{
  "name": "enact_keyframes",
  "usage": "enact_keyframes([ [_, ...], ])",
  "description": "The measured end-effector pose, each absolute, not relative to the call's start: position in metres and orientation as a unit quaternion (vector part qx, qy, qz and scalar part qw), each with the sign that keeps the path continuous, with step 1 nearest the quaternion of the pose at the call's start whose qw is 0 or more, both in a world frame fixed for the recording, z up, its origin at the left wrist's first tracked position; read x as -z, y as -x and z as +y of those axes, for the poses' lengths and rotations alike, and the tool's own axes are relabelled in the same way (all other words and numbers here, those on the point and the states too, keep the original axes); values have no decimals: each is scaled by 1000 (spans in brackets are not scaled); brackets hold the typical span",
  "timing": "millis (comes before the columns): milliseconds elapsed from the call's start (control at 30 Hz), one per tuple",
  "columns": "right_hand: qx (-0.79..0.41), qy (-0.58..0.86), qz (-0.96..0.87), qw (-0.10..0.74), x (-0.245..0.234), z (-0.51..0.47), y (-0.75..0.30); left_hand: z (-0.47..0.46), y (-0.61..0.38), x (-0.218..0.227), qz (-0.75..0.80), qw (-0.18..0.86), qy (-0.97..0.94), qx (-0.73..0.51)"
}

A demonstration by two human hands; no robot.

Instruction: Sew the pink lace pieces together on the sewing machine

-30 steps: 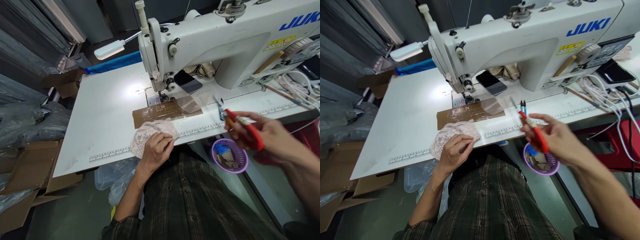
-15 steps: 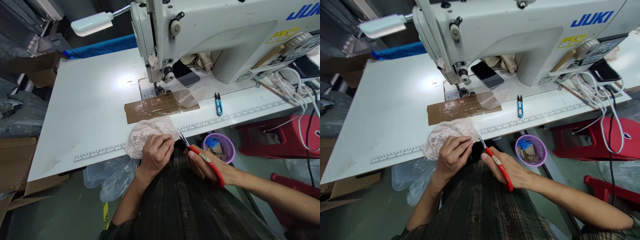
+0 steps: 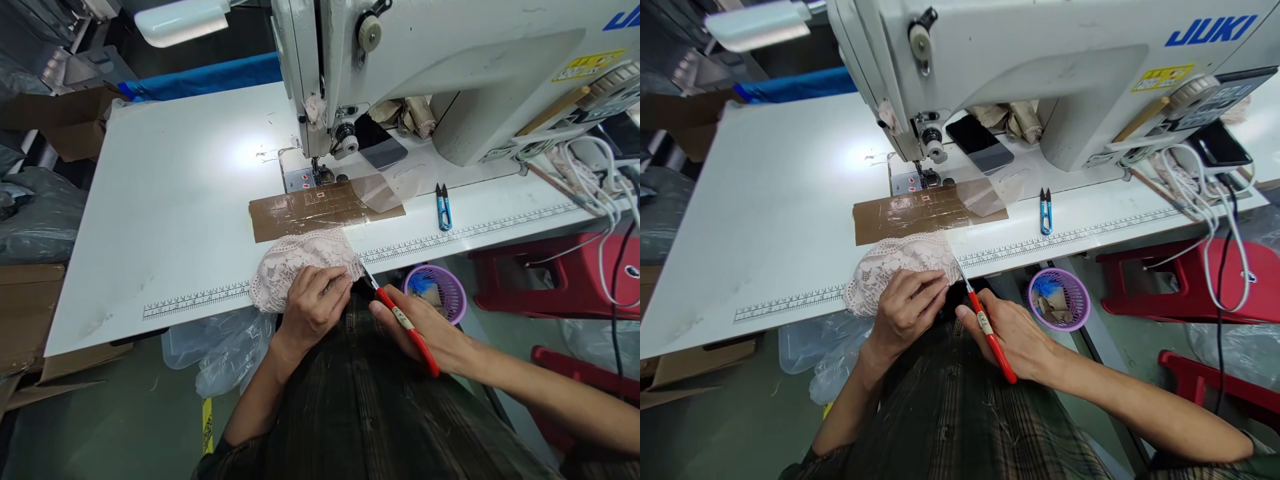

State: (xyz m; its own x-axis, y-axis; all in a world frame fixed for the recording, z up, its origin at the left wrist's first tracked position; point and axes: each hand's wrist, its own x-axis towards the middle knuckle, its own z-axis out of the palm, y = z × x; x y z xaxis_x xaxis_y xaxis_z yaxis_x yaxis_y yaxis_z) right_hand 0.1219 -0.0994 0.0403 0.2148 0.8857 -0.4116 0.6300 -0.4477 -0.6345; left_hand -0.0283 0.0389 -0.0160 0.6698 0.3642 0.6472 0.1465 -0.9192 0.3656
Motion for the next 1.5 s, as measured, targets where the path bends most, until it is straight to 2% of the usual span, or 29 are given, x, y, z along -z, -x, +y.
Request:
enact_keyframes([
  [267, -385, 763, -482, 194, -37, -104, -120, 39, 28, 15, 142, 147, -902, -380],
  [467, -471, 715, -468, 220, -42, -97, -120, 39, 29, 16, 135, 174, -893, -393],
  [700, -401, 749, -495, 181, -38, -87, -116, 36, 32, 15, 130, 197, -888, -396],
  [800, -409, 754, -483, 175, -39, -88, -113, 35, 32, 14, 136, 197, -887, -394],
  [1067, -475, 722, -431, 260, -37, -95, -106, 36, 32, 13, 135, 202, -887, -392],
  [1500, -468, 718, -433, 280, -36, -80, -106, 35, 36, 16, 124, 225, -880, -399],
])
